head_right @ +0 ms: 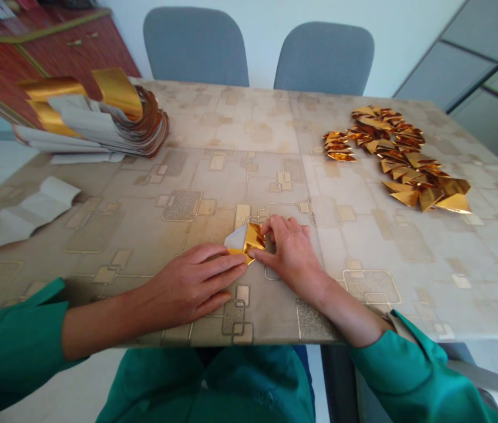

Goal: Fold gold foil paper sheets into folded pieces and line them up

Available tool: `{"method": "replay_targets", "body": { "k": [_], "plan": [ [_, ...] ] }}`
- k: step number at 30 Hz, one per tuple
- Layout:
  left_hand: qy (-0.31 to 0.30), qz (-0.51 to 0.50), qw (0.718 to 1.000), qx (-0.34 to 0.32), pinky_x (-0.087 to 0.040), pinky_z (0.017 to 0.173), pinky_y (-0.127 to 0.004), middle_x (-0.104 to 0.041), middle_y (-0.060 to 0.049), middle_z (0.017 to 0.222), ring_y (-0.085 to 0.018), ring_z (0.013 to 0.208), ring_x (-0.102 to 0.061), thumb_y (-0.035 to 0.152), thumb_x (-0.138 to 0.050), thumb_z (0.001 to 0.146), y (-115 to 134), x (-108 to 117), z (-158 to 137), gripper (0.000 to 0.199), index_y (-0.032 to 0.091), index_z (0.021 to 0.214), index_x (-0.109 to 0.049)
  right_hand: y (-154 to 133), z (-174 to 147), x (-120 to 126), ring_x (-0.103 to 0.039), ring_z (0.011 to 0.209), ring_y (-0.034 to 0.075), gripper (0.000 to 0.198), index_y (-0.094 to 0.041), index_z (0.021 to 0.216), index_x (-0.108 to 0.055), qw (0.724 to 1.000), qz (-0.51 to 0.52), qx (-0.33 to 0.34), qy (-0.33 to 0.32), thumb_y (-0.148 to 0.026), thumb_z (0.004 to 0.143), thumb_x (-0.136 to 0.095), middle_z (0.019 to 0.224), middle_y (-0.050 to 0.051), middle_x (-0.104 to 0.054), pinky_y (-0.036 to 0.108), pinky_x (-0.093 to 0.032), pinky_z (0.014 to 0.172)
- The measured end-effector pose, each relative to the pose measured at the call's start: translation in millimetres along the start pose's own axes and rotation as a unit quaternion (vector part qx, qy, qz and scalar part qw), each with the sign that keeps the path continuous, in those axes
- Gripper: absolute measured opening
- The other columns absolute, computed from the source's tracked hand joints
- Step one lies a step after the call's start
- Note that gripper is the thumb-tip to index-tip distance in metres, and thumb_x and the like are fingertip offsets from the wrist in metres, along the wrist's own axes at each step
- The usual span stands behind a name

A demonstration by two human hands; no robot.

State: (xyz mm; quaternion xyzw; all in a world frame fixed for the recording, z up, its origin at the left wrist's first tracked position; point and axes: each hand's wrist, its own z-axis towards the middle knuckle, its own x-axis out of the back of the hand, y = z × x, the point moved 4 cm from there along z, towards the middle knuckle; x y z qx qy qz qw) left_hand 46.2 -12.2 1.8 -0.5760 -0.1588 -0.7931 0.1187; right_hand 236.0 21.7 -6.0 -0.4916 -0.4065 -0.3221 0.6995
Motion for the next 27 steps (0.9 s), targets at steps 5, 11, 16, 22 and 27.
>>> {"method": "replay_targets", "body": {
  "k": [5,11,16,22,27],
  "plan": [
    [-0.004,-0.005,1.0,-0.005,-0.049,0.098,-0.042,-0.064,-0.01,0.129,-0.025,0.115,-0.057,0.032,-0.045,0.102,0,0,0,0.035,0.011,0.128,-0.057,12,-1,2,-0.054,0.081,0.022,0.028,-0.023,0.095,-0.055,1.0,0.004,-0.019,-0.001,-0.037,0.08,-0.074,0.085,0.003,-0.063,0.033,-0.032,0.068],
    [-0.012,0.001,1.0,0.008,-0.05,0.095,-0.043,-0.064,-0.013,0.125,-0.027,0.113,-0.056,0.031,-0.056,0.097,1,1,0,0.038,0.011,0.129,-0.057,0,-5,-1,-0.053,0.089,0.025,0.029,-0.024,0.098,-0.054,0.999,0.0,0.003,0.032,-0.043,0.083,-0.069,0.095,0.005,-0.064,0.036,-0.033,0.075],
    [-0.007,0.014,1.0,0.008,-0.05,0.094,-0.043,-0.065,-0.014,0.124,-0.028,0.111,-0.056,0.03,-0.053,0.098,4,1,1,0.038,0.008,0.128,-0.058,-1,-6,-5,-0.054,0.091,0.025,0.031,-0.023,0.101,-0.054,1.0,-0.002,0.001,0.014,-0.041,0.083,-0.072,0.097,0.005,-0.063,0.037,-0.034,0.076],
    [0.002,0.011,1.0,-0.006,-0.05,0.094,-0.041,-0.065,-0.012,0.125,-0.026,0.112,-0.057,0.033,-0.054,0.099,-2,2,0,0.034,0.011,0.124,-0.06,16,-1,2,-0.055,0.083,0.021,0.024,-0.022,0.102,-0.058,0.998,0.052,0.015,-0.027,-0.031,0.083,-0.07,0.089,0.004,-0.063,0.034,-0.038,0.073],
    [0.051,0.008,0.998,-0.043,-0.051,0.092,-0.037,-0.071,-0.008,0.111,-0.021,0.107,-0.059,0.027,-0.051,0.102,-17,3,-2,0.023,0.014,0.114,-0.066,10,4,12,-0.056,0.086,0.019,0.006,-0.021,0.096,-0.063,0.985,0.107,0.124,-0.05,-0.024,0.093,-0.059,0.09,0.005,-0.065,0.035,-0.042,0.079]
  ]
}}
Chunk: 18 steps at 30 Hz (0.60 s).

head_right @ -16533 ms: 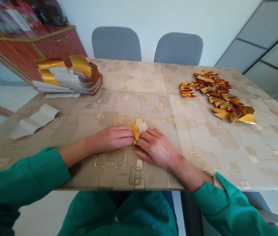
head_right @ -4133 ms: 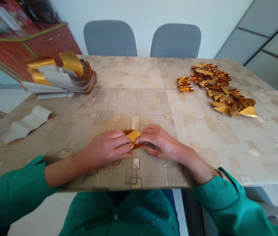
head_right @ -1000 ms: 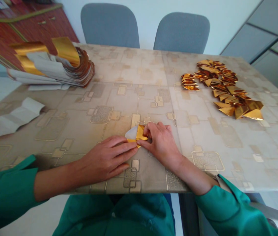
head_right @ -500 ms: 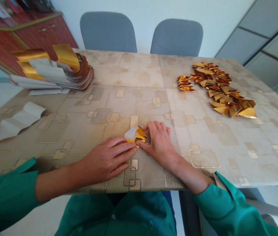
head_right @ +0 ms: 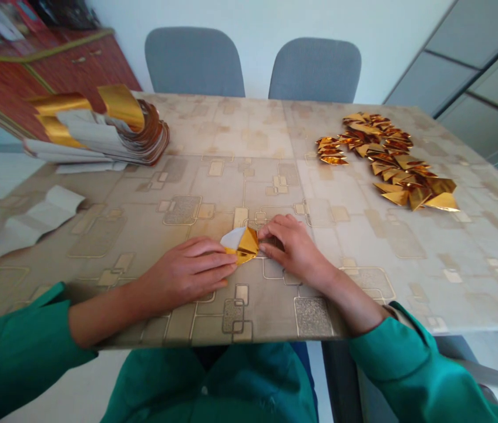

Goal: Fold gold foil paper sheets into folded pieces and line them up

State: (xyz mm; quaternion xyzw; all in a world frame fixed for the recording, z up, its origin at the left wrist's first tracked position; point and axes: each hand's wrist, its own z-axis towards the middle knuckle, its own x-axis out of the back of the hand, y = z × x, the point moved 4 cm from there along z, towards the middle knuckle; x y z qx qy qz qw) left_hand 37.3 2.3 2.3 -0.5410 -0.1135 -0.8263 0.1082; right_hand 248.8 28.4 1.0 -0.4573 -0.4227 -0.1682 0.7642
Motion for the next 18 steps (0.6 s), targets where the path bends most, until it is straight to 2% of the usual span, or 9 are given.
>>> {"method": "replay_targets", "body": {
  "k": [5,8,13,18],
  "plan": [
    [0.036,-0.018,0.999,0.007,-0.051,0.084,-0.032,-0.072,-0.005,0.102,-0.019,0.096,-0.06,0.024,-0.054,0.101,-7,-1,2,0.018,0.015,0.097,-0.069,-15,4,-1,-0.056,0.098,0.021,0.02,-0.02,0.108,-0.067,0.993,-0.041,0.109,-0.012,-0.024,0.1,-0.05,0.106,0.008,-0.068,0.037,-0.044,0.088],
    [0.023,-0.013,0.999,0.018,-0.051,0.081,-0.031,-0.072,-0.005,0.098,-0.018,0.092,-0.06,0.026,-0.051,0.102,-7,-2,5,0.022,0.015,0.095,-0.069,-19,3,-3,-0.055,0.099,0.021,0.023,-0.02,0.104,-0.07,0.988,-0.093,0.122,-0.018,-0.028,0.101,-0.049,0.108,0.009,-0.069,0.037,-0.045,0.086],
    [-0.01,0.035,0.999,0.01,-0.052,0.081,-0.032,-0.07,-0.007,0.1,-0.019,0.094,-0.061,0.018,-0.044,0.104,-6,2,6,0.024,0.015,0.111,-0.067,-26,0,-5,-0.055,0.102,0.022,0.027,-0.02,0.1,-0.07,0.977,-0.145,0.153,-0.04,-0.028,0.103,-0.045,0.111,0.008,-0.07,0.038,-0.043,0.086],
    [-0.031,0.086,0.995,0.026,-0.053,0.076,-0.034,-0.068,-0.008,0.099,-0.022,0.091,-0.059,0.017,-0.045,0.102,-8,4,4,0.022,0.012,0.109,-0.066,-27,0,-8,-0.057,0.098,0.021,0.023,-0.021,0.1,-0.07,0.979,-0.112,0.166,-0.045,-0.027,0.102,-0.048,0.102,0.007,-0.071,0.036,-0.042,0.083]
  ]
}}
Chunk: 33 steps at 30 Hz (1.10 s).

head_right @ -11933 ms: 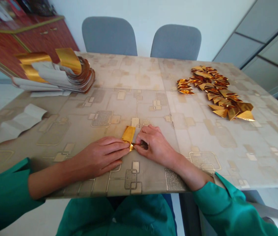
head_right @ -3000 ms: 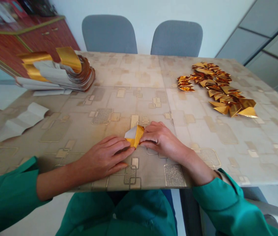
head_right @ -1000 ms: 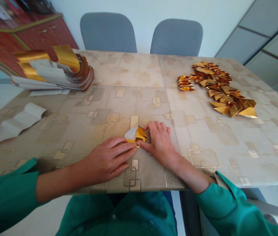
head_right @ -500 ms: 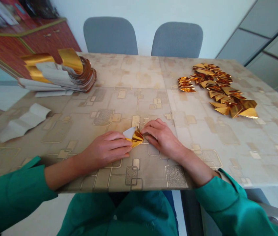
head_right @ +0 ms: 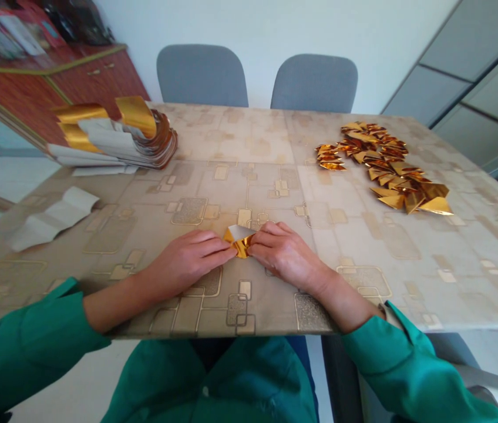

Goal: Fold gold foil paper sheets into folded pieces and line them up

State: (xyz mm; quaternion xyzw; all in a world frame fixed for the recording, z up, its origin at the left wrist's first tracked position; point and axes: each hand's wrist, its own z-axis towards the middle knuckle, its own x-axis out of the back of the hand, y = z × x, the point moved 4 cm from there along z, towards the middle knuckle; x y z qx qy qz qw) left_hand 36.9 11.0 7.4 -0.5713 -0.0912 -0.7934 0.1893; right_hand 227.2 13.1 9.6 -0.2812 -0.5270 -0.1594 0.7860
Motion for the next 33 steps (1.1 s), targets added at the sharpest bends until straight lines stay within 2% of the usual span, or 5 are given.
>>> {"method": "replay_targets", "body": {
  "k": [5,13,17,25,33],
  "plan": [
    [-0.002,0.008,1.0,0.007,-0.054,0.078,-0.033,-0.066,-0.011,0.098,-0.021,0.089,-0.058,0.014,-0.042,0.102,10,-6,1,0.025,0.009,0.1,-0.066,4,3,-4,-0.057,0.089,0.018,0.017,-0.021,0.092,-0.068,0.996,0.07,-0.051,0.037,-0.026,0.099,-0.053,0.094,0.004,-0.07,0.034,-0.038,0.081],
    [-0.016,-0.017,1.0,0.017,-0.055,0.08,-0.035,-0.066,-0.012,0.102,-0.023,0.092,-0.06,0.014,-0.045,0.101,10,-4,-1,0.022,0.01,0.111,-0.065,6,5,-8,-0.054,0.088,0.019,0.011,-0.021,0.083,-0.064,0.985,0.038,-0.151,0.068,-0.027,0.088,-0.071,0.087,0.001,-0.067,0.034,-0.031,0.082],
    [0.001,-0.027,1.0,0.011,-0.055,0.082,-0.034,-0.068,-0.01,0.102,-0.021,0.092,-0.061,0.015,-0.045,0.101,4,-3,1,0.022,0.011,0.108,-0.066,7,3,-5,-0.053,0.091,0.02,0.01,-0.022,0.09,-0.068,0.989,0.006,-0.131,0.069,-0.031,0.093,-0.065,0.092,0.002,-0.068,0.035,-0.032,0.084],
    [0.011,-0.001,1.0,0.028,-0.057,0.076,-0.033,-0.069,-0.01,0.101,-0.021,0.09,-0.063,0.01,-0.044,0.1,3,-2,2,0.024,0.01,0.106,-0.067,1,6,-1,-0.053,0.097,0.021,0.02,-0.021,0.1,-0.071,0.992,-0.101,-0.058,0.043,-0.023,0.1,-0.052,0.104,0.004,-0.071,0.036,-0.033,0.084],
    [0.023,0.043,0.998,0.027,-0.058,0.074,-0.032,-0.07,-0.009,0.094,-0.021,0.083,-0.064,0.009,-0.044,0.099,-1,-5,0,0.025,0.009,0.099,-0.069,-2,8,-2,-0.055,0.097,0.02,0.021,-0.019,0.104,-0.07,0.996,-0.077,-0.043,0.026,-0.022,0.101,-0.049,0.106,0.005,-0.072,0.035,-0.034,0.085]
  ]
}}
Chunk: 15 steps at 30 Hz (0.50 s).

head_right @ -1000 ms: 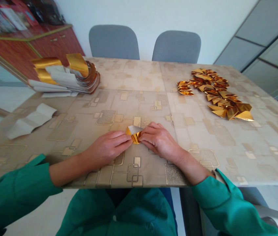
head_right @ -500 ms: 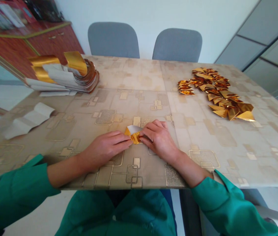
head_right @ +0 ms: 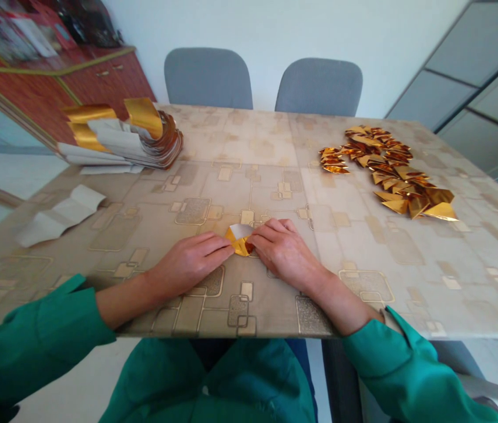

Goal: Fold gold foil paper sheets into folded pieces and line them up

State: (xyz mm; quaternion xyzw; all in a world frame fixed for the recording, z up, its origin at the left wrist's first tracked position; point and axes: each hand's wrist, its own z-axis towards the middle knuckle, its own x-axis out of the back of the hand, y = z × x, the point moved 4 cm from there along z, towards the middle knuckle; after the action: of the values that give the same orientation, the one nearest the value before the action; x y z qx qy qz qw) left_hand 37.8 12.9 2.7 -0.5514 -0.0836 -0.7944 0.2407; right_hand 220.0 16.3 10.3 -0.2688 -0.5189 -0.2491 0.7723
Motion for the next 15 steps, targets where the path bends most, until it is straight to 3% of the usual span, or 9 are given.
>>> {"method": "replay_targets", "body": {
  "k": [6,10,15],
  "plan": [
    [0.037,-0.017,0.999,0.024,-0.057,0.076,-0.03,-0.071,-0.008,0.095,-0.018,0.083,-0.064,0.012,-0.043,0.101,-7,-1,-1,0.026,0.011,0.095,-0.069,2,2,1,-0.055,0.099,0.02,0.019,-0.02,0.111,-0.069,1.0,0.029,-0.004,0.008,-0.027,0.099,-0.056,0.107,0.005,-0.071,0.036,-0.034,0.087],
    [0.084,-0.065,0.993,0.05,-0.057,0.074,-0.027,-0.071,-0.005,0.09,-0.015,0.079,-0.064,0.015,-0.045,0.101,-12,-2,-2,0.027,0.013,0.09,-0.069,0,4,0,-0.056,0.094,0.019,0.018,-0.02,0.104,-0.071,0.999,0.009,-0.004,0.036,-0.026,0.1,-0.054,0.098,0.004,-0.072,0.036,-0.034,0.085],
    [0.054,-0.081,0.994,0.044,-0.056,0.078,-0.029,-0.071,-0.007,0.094,-0.017,0.084,-0.063,0.019,-0.049,0.101,-9,-1,-2,0.023,0.012,0.094,-0.069,-8,2,-5,-0.054,0.086,0.018,0.024,-0.019,0.091,-0.072,0.998,-0.038,0.01,0.049,-0.024,0.101,-0.05,0.084,0.004,-0.07,0.036,-0.035,0.082]
  ]
}}
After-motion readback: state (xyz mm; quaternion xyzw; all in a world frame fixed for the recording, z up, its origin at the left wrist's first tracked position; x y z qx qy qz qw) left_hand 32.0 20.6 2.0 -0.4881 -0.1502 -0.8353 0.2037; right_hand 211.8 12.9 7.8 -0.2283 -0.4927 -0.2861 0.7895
